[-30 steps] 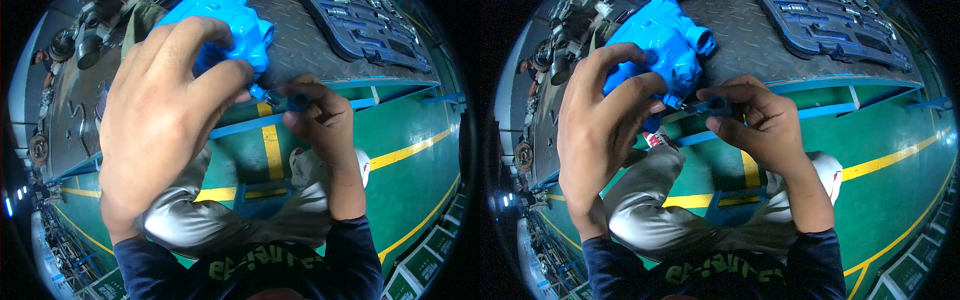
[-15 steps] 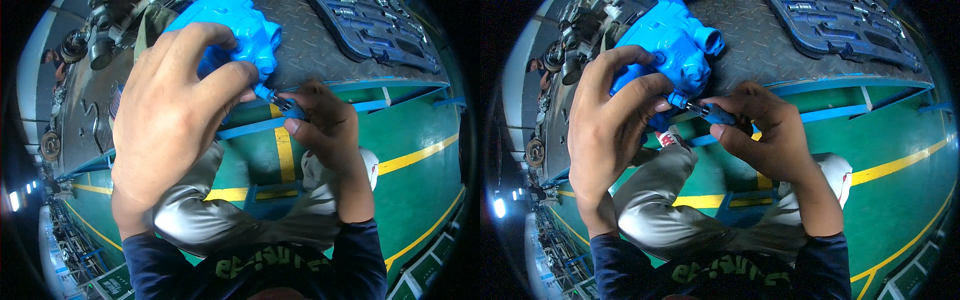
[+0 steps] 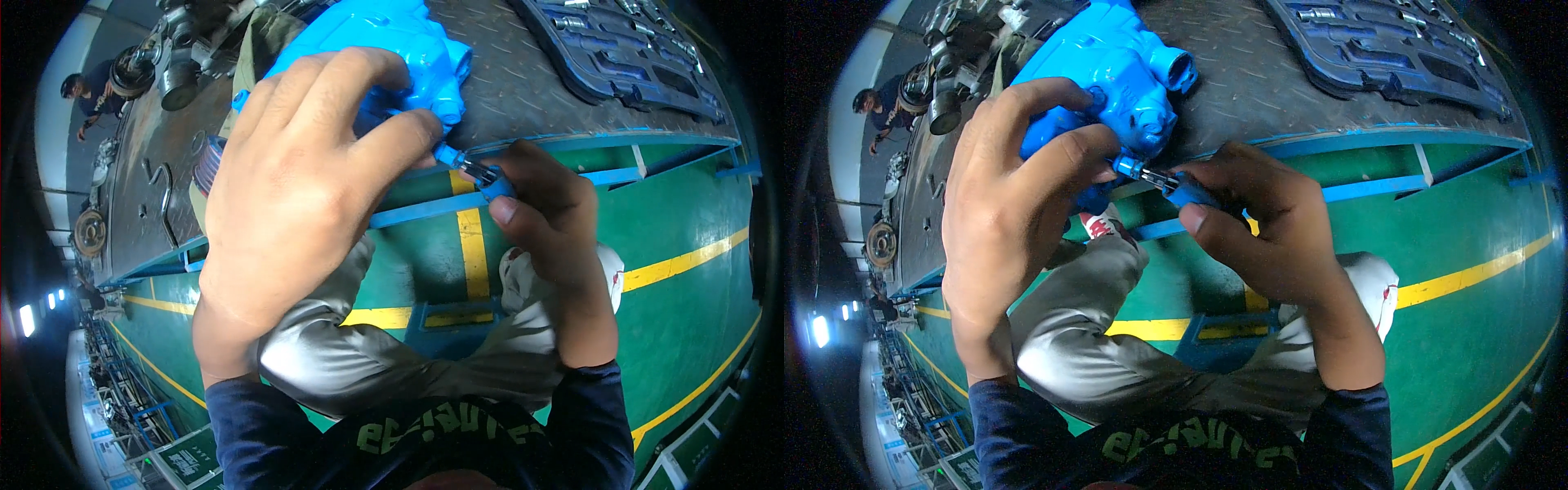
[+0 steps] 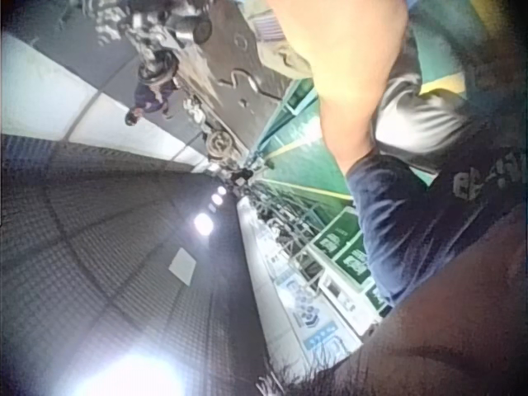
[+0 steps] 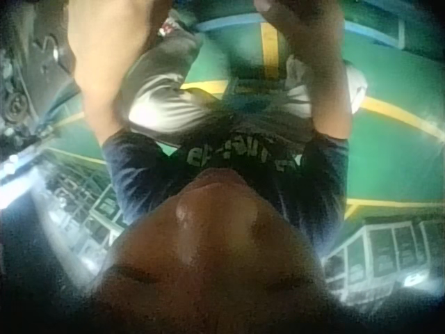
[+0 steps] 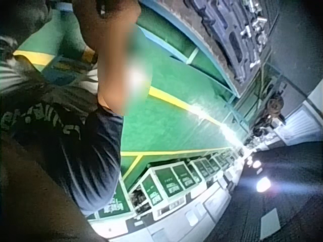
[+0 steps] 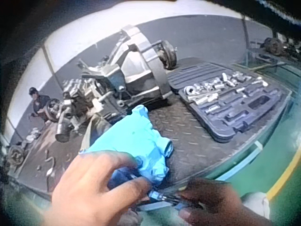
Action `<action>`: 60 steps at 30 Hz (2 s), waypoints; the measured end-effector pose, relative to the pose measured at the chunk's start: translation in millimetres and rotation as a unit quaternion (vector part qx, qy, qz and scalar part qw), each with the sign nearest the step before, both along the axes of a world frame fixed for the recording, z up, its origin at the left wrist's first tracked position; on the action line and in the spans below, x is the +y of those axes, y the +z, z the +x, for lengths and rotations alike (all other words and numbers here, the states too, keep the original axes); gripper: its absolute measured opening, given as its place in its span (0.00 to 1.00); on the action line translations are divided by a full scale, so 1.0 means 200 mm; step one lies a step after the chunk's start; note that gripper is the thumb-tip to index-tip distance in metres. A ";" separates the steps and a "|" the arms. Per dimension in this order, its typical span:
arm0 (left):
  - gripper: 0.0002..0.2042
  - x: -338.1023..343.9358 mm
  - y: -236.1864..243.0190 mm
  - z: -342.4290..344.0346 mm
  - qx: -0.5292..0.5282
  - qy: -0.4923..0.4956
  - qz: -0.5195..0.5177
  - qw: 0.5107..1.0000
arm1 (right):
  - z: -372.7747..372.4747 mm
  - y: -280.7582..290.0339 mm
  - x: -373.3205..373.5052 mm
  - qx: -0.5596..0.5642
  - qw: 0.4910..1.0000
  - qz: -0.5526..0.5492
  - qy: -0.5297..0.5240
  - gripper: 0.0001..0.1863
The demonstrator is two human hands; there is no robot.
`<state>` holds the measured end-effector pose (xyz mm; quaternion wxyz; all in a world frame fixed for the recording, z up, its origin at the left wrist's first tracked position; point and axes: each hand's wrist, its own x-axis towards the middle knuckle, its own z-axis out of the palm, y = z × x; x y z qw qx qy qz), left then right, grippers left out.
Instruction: The person wipes a blue air conditioner compressor with a cloth, detaches and reconnects a blue electrical connector, and rotates the red pulley by hand while checking the front plate.
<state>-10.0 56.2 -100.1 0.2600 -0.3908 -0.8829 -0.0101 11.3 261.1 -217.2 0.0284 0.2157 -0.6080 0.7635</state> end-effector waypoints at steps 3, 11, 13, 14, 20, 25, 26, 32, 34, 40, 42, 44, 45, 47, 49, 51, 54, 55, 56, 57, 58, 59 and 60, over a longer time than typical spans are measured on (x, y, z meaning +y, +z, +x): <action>0.10 -0.01 0.00 0.00 0.011 -0.002 -0.006 1.000 | 0.01 0.01 0.01 0.030 0.999 0.020 -0.013 0.16; 0.09 -0.02 0.00 0.00 0.024 -0.006 -0.023 0.999 | 0.05 0.07 0.01 0.008 0.989 0.128 -0.072 0.19; 0.09 -0.02 -0.02 -0.01 0.036 -0.011 -0.027 0.999 | 0.05 0.06 -0.01 -0.015 0.991 0.108 -0.074 0.18; 0.09 -0.02 -0.02 0.00 0.036 -0.011 -0.027 0.999 | 0.06 0.06 -0.02 -0.035 0.993 0.088 -0.076 0.18; 0.09 0.00 -0.04 0.02 0.044 -0.030 -0.024 0.998 | 0.08 0.08 -0.01 -0.084 0.990 0.089 -0.065 0.12; 0.10 0.02 -0.05 0.04 0.027 -0.032 -0.029 0.999 | 0.06 0.05 0.00 -0.098 0.992 0.071 -0.041 0.13; 0.10 0.02 -0.05 0.04 0.025 -0.032 -0.029 0.999 | 0.06 0.05 0.00 -0.097 0.993 0.058 -0.036 0.13; 0.11 0.02 -0.04 0.03 0.011 -0.014 -0.029 0.999 | 0.05 0.06 0.02 -0.119 0.992 0.016 0.028 0.13; 0.12 0.02 -0.03 0.04 0.011 -0.009 -0.041 0.999 | 0.04 0.06 0.03 -0.162 0.984 0.009 0.067 0.13; 0.11 0.03 -0.03 0.04 0.013 -0.012 -0.060 0.998 | 0.06 0.00 0.00 -0.084 0.996 0.039 -0.006 0.14; 0.11 0.04 -0.03 0.05 0.000 -0.013 -0.061 0.998 | 0.06 -0.01 0.00 -0.002 0.996 0.077 -0.041 0.14; 0.10 0.04 -0.03 0.05 -0.012 -0.013 -0.061 0.998 | 0.04 -0.01 0.01 0.080 0.992 0.083 -0.046 0.13; 0.10 0.05 -0.03 0.05 -0.012 -0.017 -0.062 0.998 | 0.04 -0.02 0.01 0.080 0.992 0.083 -0.046 0.13; 0.10 0.05 -0.04 0.05 -0.012 -0.019 -0.063 0.998 | 0.04 -0.03 0.01 0.066 0.994 0.085 -0.036 0.13; 0.09 0.05 -0.05 0.05 -0.005 -0.019 -0.064 0.998 | 0.05 -0.03 -0.01 0.030 0.998 0.049 -0.024 0.13; 0.09 0.05 -0.05 0.05 -0.002 -0.020 -0.062 0.998 | 0.06 -0.02 -0.02 -0.007 1.000 0.017 -0.014 0.13; 0.09 0.05 -0.05 0.05 0.002 -0.022 -0.061 0.998 | 0.08 0.02 -0.01 -0.061 0.998 0.031 -0.004 0.14; 0.09 0.05 -0.05 0.05 0.003 -0.023 -0.062 0.998 | 0.07 0.02 -0.01 0.031 0.994 0.094 -0.052 0.14; 0.09 0.05 -0.05 0.05 0.003 -0.021 -0.062 0.998 | 0.07 0.02 -0.01 0.123 0.975 0.156 -0.098 0.14; 0.09 0.05 -0.05 0.05 0.004 -0.023 -0.059 0.998 | 0.07 0.02 -0.02 0.123 0.975 0.155 -0.096 0.14; 0.09 0.04 -0.05 0.05 0.004 -0.024 -0.056 0.998 | 0.08 0.02 -0.02 0.143 0.963 0.191 -0.124 0.15; 0.09 0.04 -0.05 0.04 0.004 -0.024 -0.056 0.998 | 0.08 0.02 -0.02 0.161 0.948 0.227 -0.153 0.15; 0.09 0.04 -0.05 0.04 0.005 -0.024 -0.056 0.998 | 0.08 0.01 -0.03 0.162 0.948 0.228 -0.153 0.15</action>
